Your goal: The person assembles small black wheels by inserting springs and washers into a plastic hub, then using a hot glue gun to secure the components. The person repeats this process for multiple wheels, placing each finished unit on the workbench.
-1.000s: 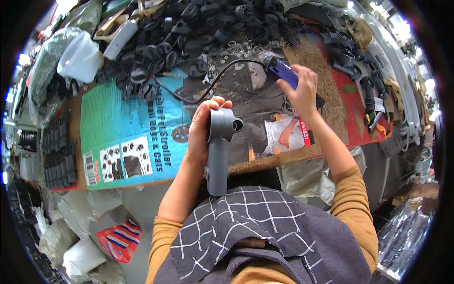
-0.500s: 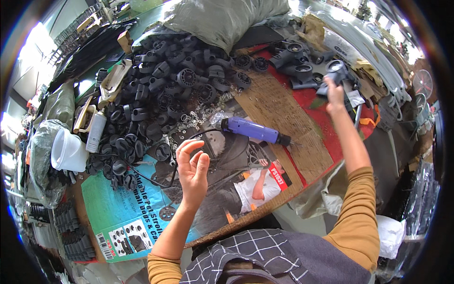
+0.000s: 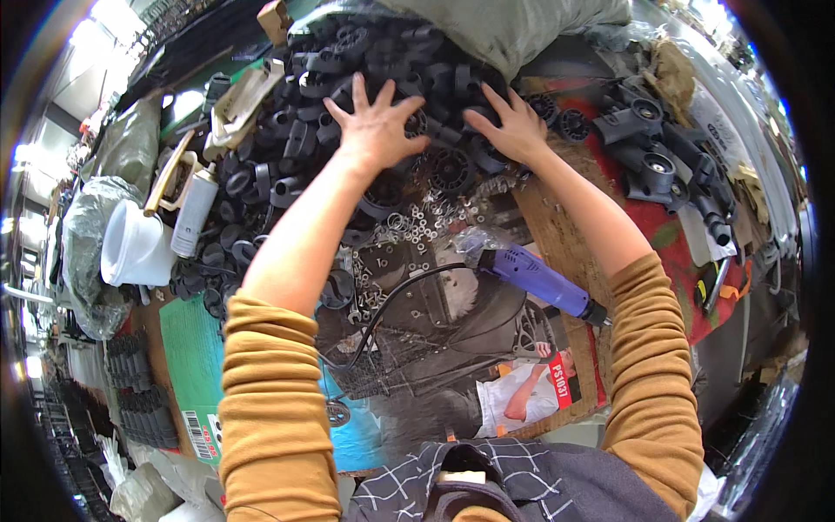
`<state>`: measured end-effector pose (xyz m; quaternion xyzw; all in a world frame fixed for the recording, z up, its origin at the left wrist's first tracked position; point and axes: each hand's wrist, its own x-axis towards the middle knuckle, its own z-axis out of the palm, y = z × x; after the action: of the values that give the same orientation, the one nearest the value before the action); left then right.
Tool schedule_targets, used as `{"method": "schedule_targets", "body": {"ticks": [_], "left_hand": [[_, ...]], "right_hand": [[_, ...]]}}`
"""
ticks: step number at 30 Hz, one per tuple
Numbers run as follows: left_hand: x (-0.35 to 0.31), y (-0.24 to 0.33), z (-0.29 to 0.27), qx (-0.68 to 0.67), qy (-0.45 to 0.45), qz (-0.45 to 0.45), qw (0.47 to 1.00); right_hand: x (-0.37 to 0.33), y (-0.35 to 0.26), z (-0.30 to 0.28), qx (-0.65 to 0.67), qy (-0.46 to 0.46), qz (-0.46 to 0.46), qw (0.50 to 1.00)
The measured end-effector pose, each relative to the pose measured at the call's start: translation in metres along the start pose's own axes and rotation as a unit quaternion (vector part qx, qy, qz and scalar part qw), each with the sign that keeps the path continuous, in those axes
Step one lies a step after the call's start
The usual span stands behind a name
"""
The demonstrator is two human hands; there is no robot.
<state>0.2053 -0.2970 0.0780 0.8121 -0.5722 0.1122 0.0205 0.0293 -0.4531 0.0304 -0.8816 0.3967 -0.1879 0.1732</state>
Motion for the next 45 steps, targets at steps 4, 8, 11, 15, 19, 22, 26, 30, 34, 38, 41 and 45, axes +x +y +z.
{"method": "schedule_targets", "body": {"ticks": [4, 8, 11, 15, 19, 22, 26, 30, 34, 38, 41, 45], "left_hand": [[-0.012, -0.065, -0.001, 0.063, -0.024, -0.009, 0.998], [-0.044, -0.125, -0.002, 0.072, -0.03, -0.014, 0.997], [-0.067, -0.166, -0.012, 0.118, -0.017, -0.107, 0.987], [-0.154, -0.225, -0.04, -0.041, 0.186, -0.107, 0.976], [-0.343, -0.276, -0.063, 0.031, 0.221, -0.15, 0.963], [-0.487, -0.32, -0.081, 0.074, 0.128, -0.317, 0.937], [-0.615, -0.373, -0.097, 0.026, -0.017, -0.523, 0.852], [-0.667, -0.408, -0.091, -0.073, -0.128, -0.552, 0.821], [-0.683, -0.414, -0.071, -0.113, -0.108, -0.578, 0.801], [-0.682, -0.39, -0.068, -0.201, -0.031, -0.522, 0.828], [-0.666, -0.35, -0.074, -0.183, -0.04, -0.518, 0.835], [-0.628, -0.281, -0.078, -0.183, -0.074, -0.495, 0.846]], "right_hand": [[0.014, -0.061, 0.047, 0.006, 0.014, -0.083, 0.996], [0.0, -0.128, 0.076, -0.012, -0.031, -0.155, 0.987], [-0.009, -0.153, 0.072, 0.027, -0.106, -0.241, 0.964], [-0.021, -0.15, 0.039, 0.011, -0.024, -0.292, 0.956], [-0.067, -0.114, -0.005, 0.001, 0.098, -0.325, 0.941], [-0.112, -0.07, -0.033, -0.028, 0.15, -0.273, 0.95], [-0.152, -0.005, -0.063, -0.031, 0.18, -0.134, 0.974], [-0.177, 0.025, -0.092, -0.055, 0.175, -0.083, 0.98], [-0.192, 0.006, -0.111, -0.112, 0.195, -0.121, 0.967], [-0.201, -0.03, -0.1, -0.101, 0.194, -0.145, 0.965], [-0.206, -0.054, -0.084, -0.033, 0.173, -0.139, 0.974], [-0.212, -0.088, -0.073, -0.003, 0.149, -0.162, 0.975]]}}
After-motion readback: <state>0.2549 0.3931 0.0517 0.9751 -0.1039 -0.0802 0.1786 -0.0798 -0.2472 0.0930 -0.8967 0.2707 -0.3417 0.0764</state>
